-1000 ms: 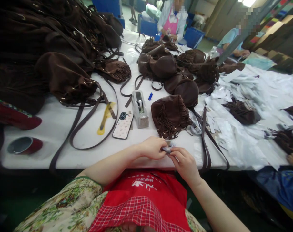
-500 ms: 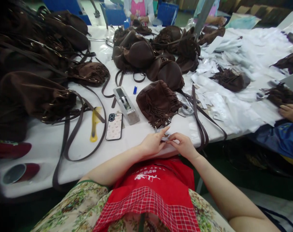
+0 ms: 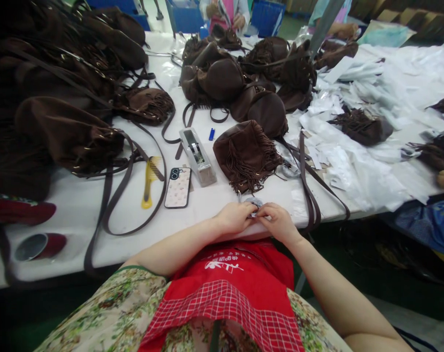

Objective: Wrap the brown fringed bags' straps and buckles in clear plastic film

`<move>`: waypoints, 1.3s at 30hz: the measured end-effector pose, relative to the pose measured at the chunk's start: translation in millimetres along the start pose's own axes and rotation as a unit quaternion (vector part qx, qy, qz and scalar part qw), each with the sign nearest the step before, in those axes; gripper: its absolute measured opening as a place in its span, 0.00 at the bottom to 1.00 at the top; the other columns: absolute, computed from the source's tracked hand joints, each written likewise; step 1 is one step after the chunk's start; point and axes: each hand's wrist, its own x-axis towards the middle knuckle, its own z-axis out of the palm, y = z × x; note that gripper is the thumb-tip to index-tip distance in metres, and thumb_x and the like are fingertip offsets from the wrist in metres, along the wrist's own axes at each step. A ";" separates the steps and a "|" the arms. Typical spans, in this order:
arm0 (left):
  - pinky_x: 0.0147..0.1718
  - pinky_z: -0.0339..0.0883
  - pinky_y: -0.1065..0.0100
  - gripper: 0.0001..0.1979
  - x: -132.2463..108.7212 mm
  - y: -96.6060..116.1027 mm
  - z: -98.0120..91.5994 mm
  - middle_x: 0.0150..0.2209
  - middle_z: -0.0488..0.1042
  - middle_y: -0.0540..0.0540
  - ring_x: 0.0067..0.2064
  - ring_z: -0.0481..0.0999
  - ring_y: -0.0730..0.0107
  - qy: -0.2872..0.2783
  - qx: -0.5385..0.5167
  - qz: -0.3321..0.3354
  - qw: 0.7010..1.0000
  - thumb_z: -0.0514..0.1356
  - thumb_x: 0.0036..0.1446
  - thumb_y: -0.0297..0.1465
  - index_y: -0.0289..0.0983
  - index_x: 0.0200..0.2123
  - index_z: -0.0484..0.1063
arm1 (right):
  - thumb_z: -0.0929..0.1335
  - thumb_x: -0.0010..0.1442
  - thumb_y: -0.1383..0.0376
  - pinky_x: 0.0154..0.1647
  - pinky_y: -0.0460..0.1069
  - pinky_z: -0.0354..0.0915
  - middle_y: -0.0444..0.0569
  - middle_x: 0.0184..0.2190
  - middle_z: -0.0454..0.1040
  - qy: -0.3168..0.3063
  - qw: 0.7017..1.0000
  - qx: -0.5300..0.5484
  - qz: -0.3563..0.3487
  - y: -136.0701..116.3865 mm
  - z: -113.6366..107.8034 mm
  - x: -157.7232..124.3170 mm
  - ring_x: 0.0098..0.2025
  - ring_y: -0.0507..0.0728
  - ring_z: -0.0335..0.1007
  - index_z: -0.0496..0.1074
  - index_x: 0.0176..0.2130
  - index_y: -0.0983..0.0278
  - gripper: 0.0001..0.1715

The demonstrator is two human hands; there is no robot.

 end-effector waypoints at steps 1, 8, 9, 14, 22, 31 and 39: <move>0.39 0.70 0.64 0.14 -0.1 1.5 1.1 0.43 0.73 0.42 0.42 0.76 0.61 0.000 0.011 0.002 1.000 0.48 0.64 0.34 0.36 0.46 0.68 | 0.68 0.57 0.69 0.39 0.51 0.69 0.48 0.31 0.76 0.003 1.000 -0.008 -0.009 0.2 0.6 -1.2 0.36 0.56 0.73 0.75 0.31 0.60 0.06; 0.37 0.69 0.65 0.14 2.0 0.1 1.1 0.44 0.71 0.42 0.38 0.75 0.64 -0.019 0.005 0.001 1.000 0.48 0.63 0.29 0.36 0.46 0.71 | 0.66 0.61 0.67 0.43 0.55 0.69 0.49 0.35 0.77 0.019 0.995 -0.091 -0.044 -10.7 2.6 -8.1 0.39 0.58 0.72 0.75 0.33 0.59 0.07; 0.38 0.68 0.65 0.14 2.8 -1.8 -1.0 0.45 0.71 0.42 0.39 0.75 0.64 -0.015 -0.009 0.007 1.000 0.49 0.63 0.30 0.37 0.47 0.71 | 0.66 0.61 0.67 0.43 0.55 0.69 0.49 0.35 0.77 0.025 0.994 -0.095 -0.044 -14.1 0.1 -5.8 0.39 0.59 0.72 0.75 0.33 0.59 0.07; 0.43 0.66 0.65 0.16 8.3 -7.0 -16.3 0.44 0.75 0.42 0.44 0.75 0.61 0.018 -0.077 0.034 0.996 0.50 0.64 0.39 0.38 0.45 0.72 | 0.69 0.58 0.64 0.41 0.54 0.68 0.48 0.32 0.77 -0.028 0.993 -0.109 -0.041 -28.3 -28.6 24.7 0.37 0.58 0.72 0.74 0.29 0.59 0.06; 0.32 0.64 0.72 0.11 7.8 -15.6 -14.8 0.32 0.75 0.48 0.33 0.73 0.70 0.012 -0.283 -0.011 0.959 0.55 0.59 0.34 0.35 0.40 0.73 | 0.65 0.62 0.67 0.43 0.53 0.68 0.49 0.37 0.78 -0.165 0.959 -0.188 -0.135 -30.5 -44.0 50.2 0.41 0.58 0.73 0.74 0.35 0.60 0.08; 0.17 0.55 0.76 0.12 7.0 -23.2 -8.1 0.18 0.62 0.56 0.17 0.62 0.79 -0.022 -0.506 -0.107 0.856 0.57 0.55 0.37 0.34 0.35 0.71 | 0.62 0.62 0.71 0.55 0.57 0.68 0.51 0.50 0.75 -0.166 0.940 -0.228 -0.192 -19.2 -45.9 34.4 0.52 0.59 0.71 0.72 0.52 0.58 0.21; 0.16 0.51 0.76 0.16 1.3 -23.4 -17.8 0.28 0.70 0.52 0.18 0.59 0.83 -0.006 -0.603 -0.105 0.791 0.57 0.55 0.42 0.33 0.36 0.71 | 0.64 0.61 0.67 0.52 0.57 0.68 0.51 0.48 0.75 -0.052 0.970 -0.176 -0.157 -33.1 -45.2 48.6 0.49 0.60 0.72 0.73 0.47 0.56 0.15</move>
